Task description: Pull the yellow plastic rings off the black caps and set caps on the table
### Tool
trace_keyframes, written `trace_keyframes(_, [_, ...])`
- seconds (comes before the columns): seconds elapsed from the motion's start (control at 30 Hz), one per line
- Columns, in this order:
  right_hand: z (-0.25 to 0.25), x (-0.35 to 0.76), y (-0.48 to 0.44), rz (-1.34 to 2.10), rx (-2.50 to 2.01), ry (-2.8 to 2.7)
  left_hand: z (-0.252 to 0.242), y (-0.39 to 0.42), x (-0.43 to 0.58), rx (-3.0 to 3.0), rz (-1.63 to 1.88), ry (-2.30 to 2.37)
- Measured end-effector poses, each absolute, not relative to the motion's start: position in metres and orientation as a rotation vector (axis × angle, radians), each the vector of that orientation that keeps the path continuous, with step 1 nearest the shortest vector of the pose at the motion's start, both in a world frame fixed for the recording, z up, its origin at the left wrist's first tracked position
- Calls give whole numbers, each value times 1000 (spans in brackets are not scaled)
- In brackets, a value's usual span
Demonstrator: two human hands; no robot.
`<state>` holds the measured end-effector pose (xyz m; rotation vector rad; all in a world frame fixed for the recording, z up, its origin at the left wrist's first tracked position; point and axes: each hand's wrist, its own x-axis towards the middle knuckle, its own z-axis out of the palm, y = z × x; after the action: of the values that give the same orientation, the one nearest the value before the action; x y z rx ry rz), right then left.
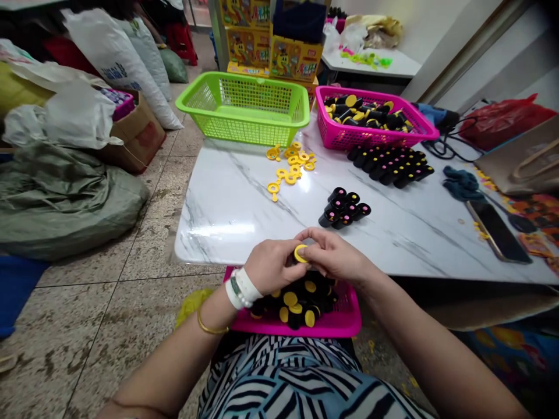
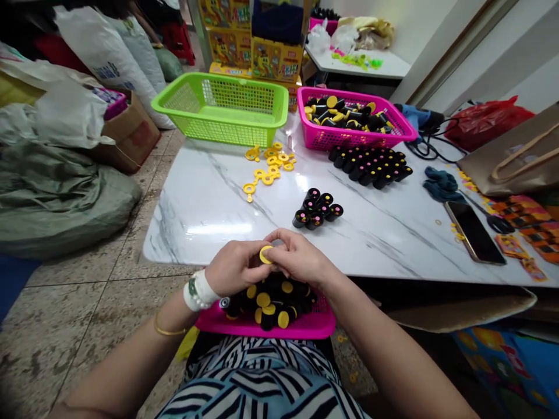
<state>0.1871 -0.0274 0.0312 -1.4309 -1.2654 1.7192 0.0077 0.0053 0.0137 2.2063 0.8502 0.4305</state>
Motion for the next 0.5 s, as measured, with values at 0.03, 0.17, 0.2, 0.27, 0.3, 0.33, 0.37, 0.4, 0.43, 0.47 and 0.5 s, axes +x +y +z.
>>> trace_keyframes(0.03, [31,187,-27,1734,-1440,-1256,18,11,6,2147,365,749])
trace_keyframes(0.17, [31,191,-27,1884,-1427,-1223,28,26,-1,1842,171,569])
trace_keyframes(0.2, [31,191,-27,1897,-1424,-1229,28,28,-1,1780,137,597])
trace_keyframes(0.27, [31,190,-28,1848,-1443,-1254,27,30,1,1707,97,660])
trace_keyframes(0.3, [30,189,-30,1794,-1459,-1266,26,30,2,1699,90,680])
trace_keyframes(0.33, [30,187,-31,1738,-1474,-1273,25,29,3,1698,89,699])
trace_keyframes(0.37, [30,185,-34,1690,-1487,-1277,25,28,4,1705,98,724])
trace_keyframes(0.4, [30,183,-36,1651,-1490,-1283,24,24,4,1731,128,752])
trace_keyframes(0.43, [30,181,-38,1614,-1484,-1296,24,20,4,1778,181,771])
trace_keyframes(0.47, [29,179,-41,1574,-1467,-1314,25,14,3,1845,253,779])
trace_keyframes(0.5, [29,177,-45,1537,-1441,-1330,25,7,1,1922,337,776])
